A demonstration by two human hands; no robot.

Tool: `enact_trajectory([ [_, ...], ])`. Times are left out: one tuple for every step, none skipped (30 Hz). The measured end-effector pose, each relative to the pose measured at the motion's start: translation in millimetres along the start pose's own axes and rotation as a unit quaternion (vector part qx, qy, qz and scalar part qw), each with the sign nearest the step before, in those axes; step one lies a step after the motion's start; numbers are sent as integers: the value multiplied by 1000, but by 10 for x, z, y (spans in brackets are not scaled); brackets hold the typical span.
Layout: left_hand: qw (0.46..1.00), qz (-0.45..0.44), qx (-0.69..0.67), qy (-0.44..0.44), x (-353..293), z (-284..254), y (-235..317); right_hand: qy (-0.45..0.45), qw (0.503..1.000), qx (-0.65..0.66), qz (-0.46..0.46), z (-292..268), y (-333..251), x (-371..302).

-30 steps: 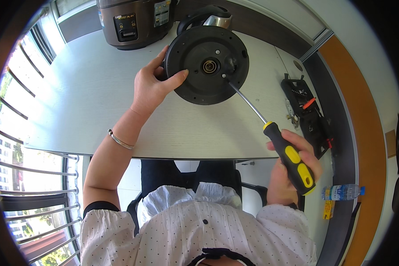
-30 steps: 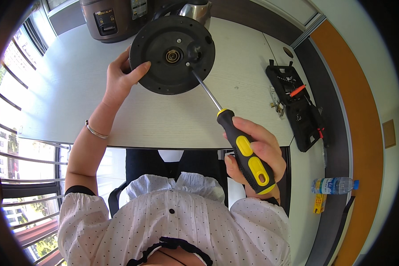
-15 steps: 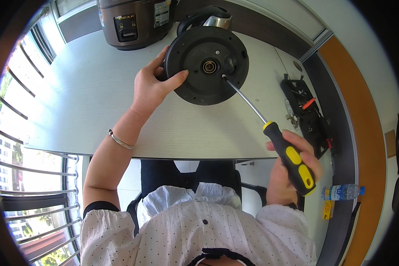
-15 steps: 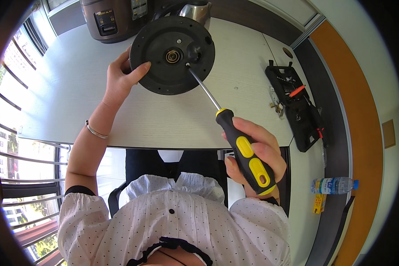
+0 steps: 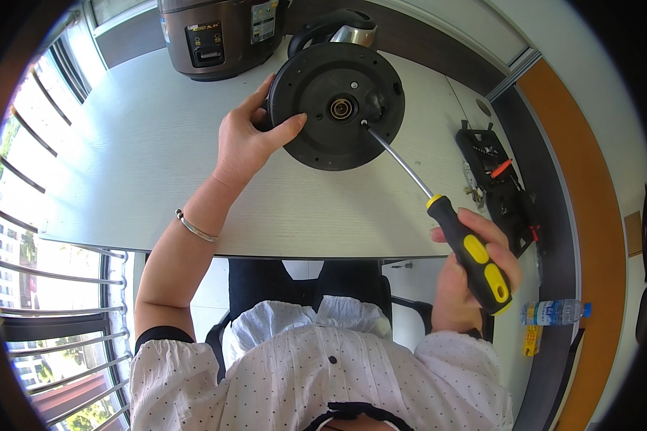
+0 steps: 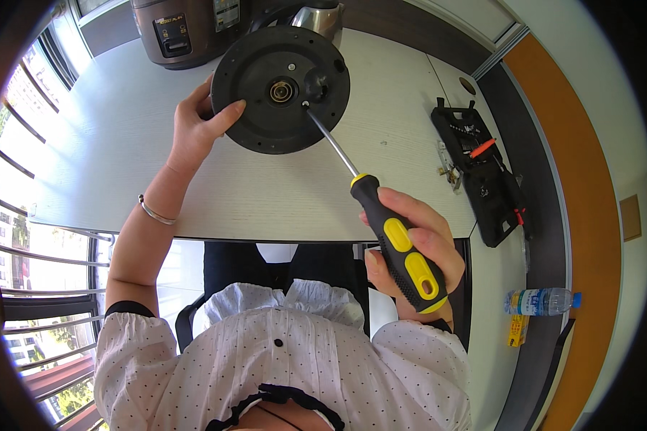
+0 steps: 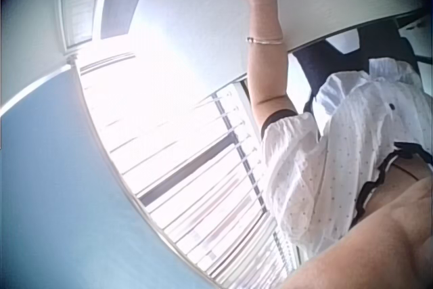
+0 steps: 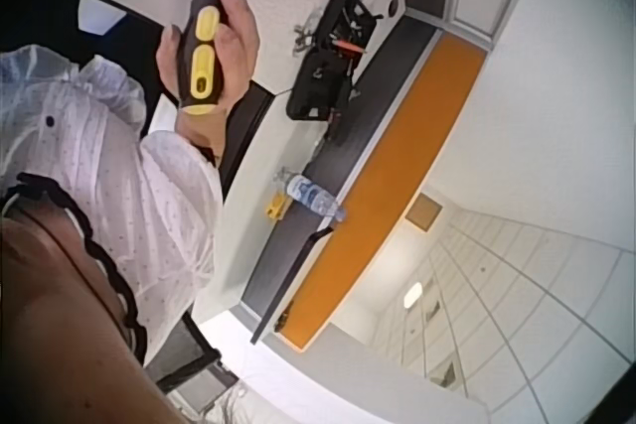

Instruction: The person assembles the base of an electric kettle by aligning the bottom cover with the main body and securing it with screws using a screwdriver. The person tightens multiple screws to complete the assembly.

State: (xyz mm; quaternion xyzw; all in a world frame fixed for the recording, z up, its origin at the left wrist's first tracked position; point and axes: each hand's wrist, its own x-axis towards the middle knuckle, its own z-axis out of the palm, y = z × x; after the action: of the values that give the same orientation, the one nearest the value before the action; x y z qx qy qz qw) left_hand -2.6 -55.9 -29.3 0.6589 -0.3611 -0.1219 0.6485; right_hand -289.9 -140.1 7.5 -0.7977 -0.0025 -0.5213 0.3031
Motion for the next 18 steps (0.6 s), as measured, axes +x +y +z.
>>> enact_trajectory([
  [1000,1,-1,0,-1,2,1,-1,1000,-3,-3,1,0,3],
  [1000,1,0,-1,1,2,1,-2,1000,-7,-6,2,-2,8],
  [1000,1,2,-2,2,0,-1,-24,999,13,-24,-32,17,15],
  [1000,1,3,-4,4,0,-3,-47,998,33,-41,-95,50,22],
  [1000,3,1,-3,4,-1,-9,-69,994,55,-59,-125,73,24],
  [1000,5,-1,-2,4,0,-18,-67,995,52,-56,-123,75,20],
  [1000,7,-3,-1,3,1,-28,-64,995,49,-54,-117,71,17],
  [1000,11,-7,1,6,9,-38,-62,996,44,-51,-114,57,20],
  [1000,14,-10,2,9,17,-49,-66,996,35,-47,-110,34,24],
  [1000,18,-14,4,12,24,-55,-70,996,26,-43,-106,4,29],
  [1000,19,-11,4,11,23,-56,-74,996,19,-39,-97,-14,33],
  [1000,20,-8,5,10,21,-56,-73,996,12,-46,-85,-21,41],
  [1000,21,-6,6,9,20,-57,-72,996,4,-53,-73,-25,50],
  [1000,23,-5,7,8,22,-60,-71,996,-5,-60,-63,-33,58],
  [1000,24,-4,8,7,25,-64,-67,996,-12,-55,-57,-46,65],
  [1000,26,-3,10,6,27,-67,-63,997,-19,-51,-53,-59,70],
  [1000,26,-2,10,7,30,-67,-60,997,-27,-46,-50,-75,76],
  [1000,26,-2,10,9,31,-67,-59,998,-16,-29,-51,-94,73],
])
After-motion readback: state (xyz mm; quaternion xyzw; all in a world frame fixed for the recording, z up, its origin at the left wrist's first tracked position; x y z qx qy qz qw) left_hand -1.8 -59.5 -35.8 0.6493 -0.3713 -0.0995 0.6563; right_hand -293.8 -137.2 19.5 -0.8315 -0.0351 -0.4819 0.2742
